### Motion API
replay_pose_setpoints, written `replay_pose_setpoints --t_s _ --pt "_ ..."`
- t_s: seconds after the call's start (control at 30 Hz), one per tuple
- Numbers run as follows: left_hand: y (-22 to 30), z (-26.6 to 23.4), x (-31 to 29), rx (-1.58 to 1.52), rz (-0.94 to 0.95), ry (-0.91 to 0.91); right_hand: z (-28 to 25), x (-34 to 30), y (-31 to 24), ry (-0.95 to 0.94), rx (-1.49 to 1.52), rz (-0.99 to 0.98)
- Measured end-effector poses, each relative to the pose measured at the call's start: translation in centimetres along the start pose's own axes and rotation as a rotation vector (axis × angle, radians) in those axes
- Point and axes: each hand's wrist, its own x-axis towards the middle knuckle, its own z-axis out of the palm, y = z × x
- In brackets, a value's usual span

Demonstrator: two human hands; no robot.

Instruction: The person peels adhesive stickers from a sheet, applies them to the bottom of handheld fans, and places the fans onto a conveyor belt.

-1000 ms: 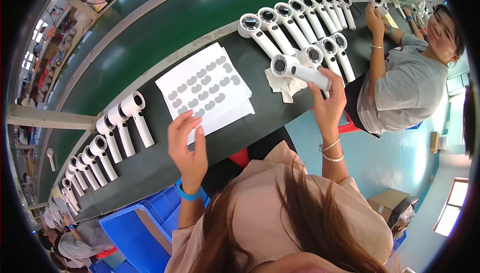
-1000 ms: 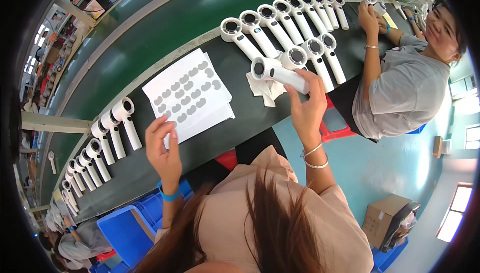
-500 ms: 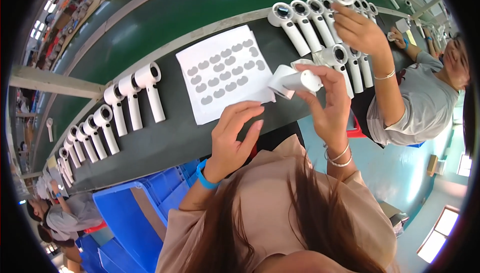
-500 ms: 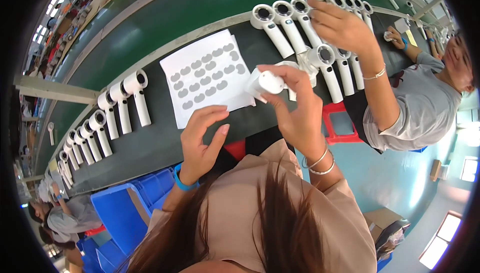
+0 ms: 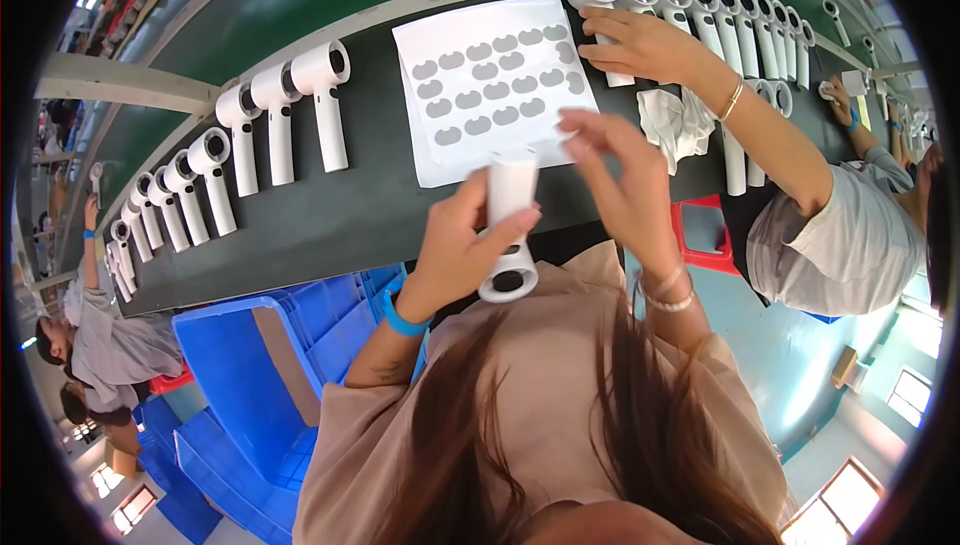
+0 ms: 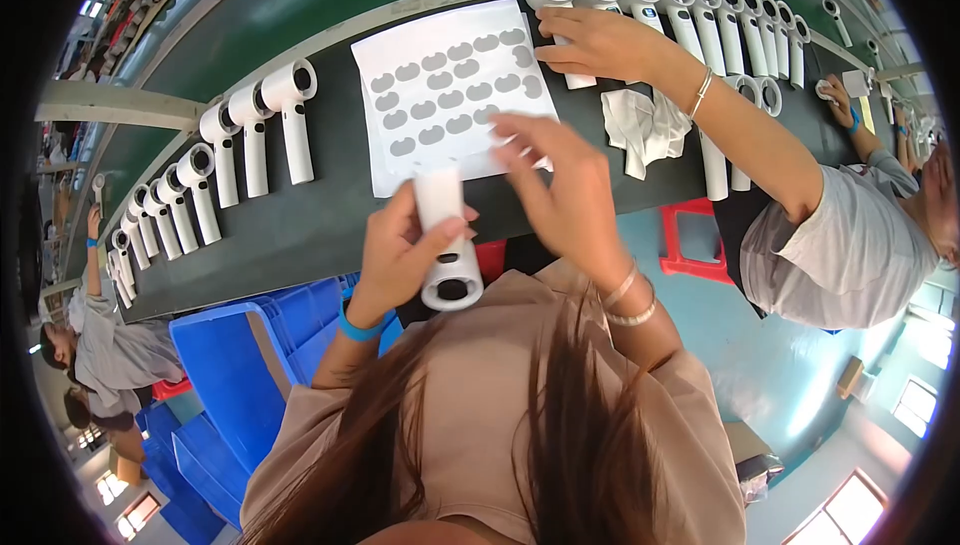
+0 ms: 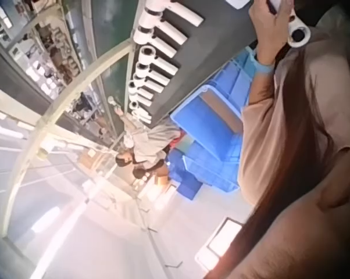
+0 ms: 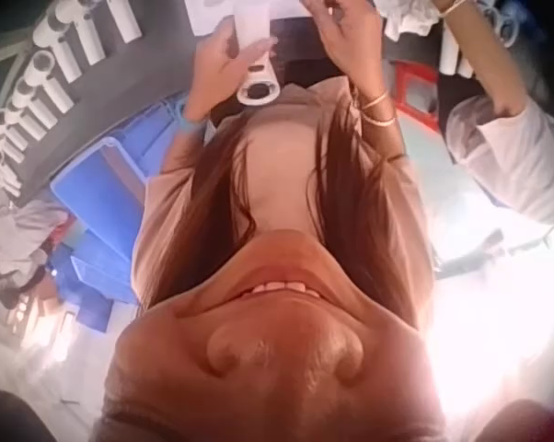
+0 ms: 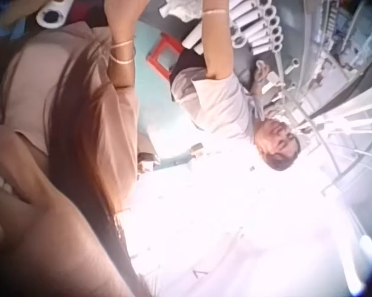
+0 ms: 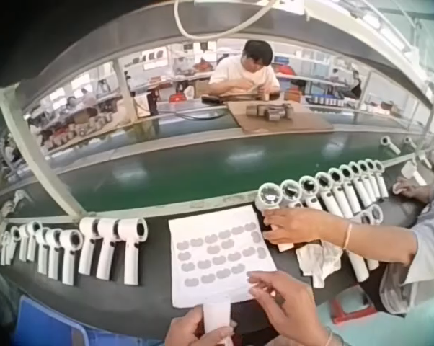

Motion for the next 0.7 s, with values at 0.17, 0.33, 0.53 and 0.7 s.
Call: replay_pose_setpoints --t_s 0.17,0.33,0.53,0.7 --pt "2.2 -1.4 2.4 -0.437 -0.257 0.026 -0.1 2.6 8.1 0.195 -0.409 -0.098" --pt "1.1 -0.7 7.1 -0.514 -0.262 0.028 1.1 4.6 9.5 0.091 -0.492 -0.110" --pt "-1.7 0.8 11.2 -0.530 -0.298 0.008 0.6 6.3 10.1 -0.041 -0.537 0.006" --pt "-3.8 -0.6 10.9 -0.518 -0.251 -0.020 1.2 6.9 11.1 -0.043 -0.451 -0.128"
